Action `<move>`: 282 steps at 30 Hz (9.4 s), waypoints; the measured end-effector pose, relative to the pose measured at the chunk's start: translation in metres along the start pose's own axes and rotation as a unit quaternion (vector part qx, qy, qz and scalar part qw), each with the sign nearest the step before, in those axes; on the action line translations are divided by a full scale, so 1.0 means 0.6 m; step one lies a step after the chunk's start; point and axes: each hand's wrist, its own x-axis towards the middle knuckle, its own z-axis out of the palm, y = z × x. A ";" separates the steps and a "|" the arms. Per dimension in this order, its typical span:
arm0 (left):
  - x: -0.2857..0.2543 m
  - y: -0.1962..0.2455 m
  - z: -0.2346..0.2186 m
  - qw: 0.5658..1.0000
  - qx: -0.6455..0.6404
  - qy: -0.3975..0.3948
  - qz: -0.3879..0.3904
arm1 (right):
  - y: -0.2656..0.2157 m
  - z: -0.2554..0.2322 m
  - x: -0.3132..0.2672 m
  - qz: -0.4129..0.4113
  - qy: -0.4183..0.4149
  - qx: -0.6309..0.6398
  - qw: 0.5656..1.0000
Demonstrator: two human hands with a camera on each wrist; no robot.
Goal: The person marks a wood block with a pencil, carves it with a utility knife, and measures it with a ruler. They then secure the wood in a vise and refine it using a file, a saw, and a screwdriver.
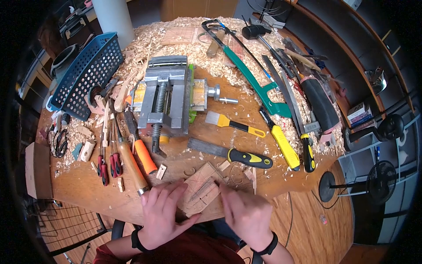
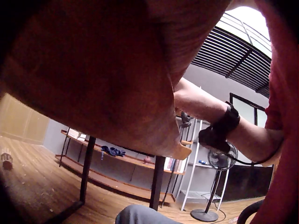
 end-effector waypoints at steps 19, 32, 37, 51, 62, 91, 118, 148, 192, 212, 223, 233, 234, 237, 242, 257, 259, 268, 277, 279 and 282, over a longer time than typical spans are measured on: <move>0.003 0.007 -0.002 1.000 0.022 -0.001 0.004 | -0.002 -0.007 0.000 -0.075 -0.045 -0.007 0.996; 0.003 0.009 -0.003 1.000 0.014 -0.013 -0.006 | 0.002 -0.011 0.008 -0.024 -0.045 0.000 0.999; -0.001 0.001 0.001 1.000 -0.004 -0.009 0.000 | 0.005 -0.009 0.013 -0.037 -0.057 -0.020 0.997; 0.000 0.001 0.001 1.000 -0.005 -0.005 -0.002 | 0.001 -0.002 0.012 -0.089 -0.063 0.009 0.994; 0.001 -0.003 0.001 1.000 -0.001 0.000 0.003 | 0.000 -0.005 0.010 -0.141 -0.078 0.045 0.986; 0.001 0.006 0.001 1.000 0.022 -0.004 -0.007 | 0.011 0.003 0.011 -0.064 -0.047 -0.017 0.997; -0.001 0.005 -0.002 1.000 0.014 0.003 -0.010 | -0.001 -0.002 0.008 0.021 -0.057 0.076 0.995; 0.003 0.010 -0.007 0.999 0.016 -0.023 -0.029 | -0.017 -0.015 0.009 -0.025 -0.101 0.020 0.994; 0.027 -0.102 -0.211 0.862 -0.443 0.034 -0.246 | 0.006 0.039 -0.052 0.138 0.048 0.714 0.685; 0.005 0.017 -0.045 0.772 -0.571 -0.125 -0.249 | -0.041 0.025 -0.035 0.171 0.069 0.639 0.747; -0.011 0.028 -0.004 0.827 -0.525 -0.083 -0.184 | -0.046 0.039 -0.015 0.214 0.075 0.672 0.704; -0.006 0.011 -0.030 0.978 -0.189 -0.076 -0.043 | -0.036 0.067 0.004 0.228 0.117 0.583 0.771; -0.001 0.014 -0.033 0.981 -0.176 -0.059 -0.049 | -0.037 0.071 0.003 0.232 0.114 0.568 0.781; 0.008 0.005 -0.025 0.992 -0.110 -0.014 0.061 | -0.042 0.077 0.004 0.239 0.108 0.551 0.792; 0.017 0.016 -0.023 0.993 -0.102 0.000 0.054 | -0.044 0.071 0.009 0.235 0.113 0.545 0.797; -0.002 0.007 -0.030 0.940 -0.323 -0.070 -0.087 | -0.068 0.049 0.007 0.181 0.115 0.634 0.743; 0.001 0.012 -0.037 0.951 -0.289 -0.083 -0.076 | -0.071 0.048 0.003 0.178 0.106 0.639 0.741; 0.002 0.014 -0.033 0.850 -0.484 -0.123 -0.168 | -0.091 0.036 -0.014 0.133 0.094 0.645 0.746; 0.008 -0.026 -0.043 0.874 -0.486 -0.004 -0.004 | -0.094 0.045 -0.040 0.059 0.132 0.552 0.821; 0.005 -0.019 -0.050 0.885 -0.464 0.019 -0.034 | -0.098 0.047 -0.041 0.080 0.120 0.595 0.790; -0.003 -0.024 -0.052 0.903 -0.429 -0.008 0.014 | -0.098 0.040 -0.035 0.080 0.117 0.604 0.784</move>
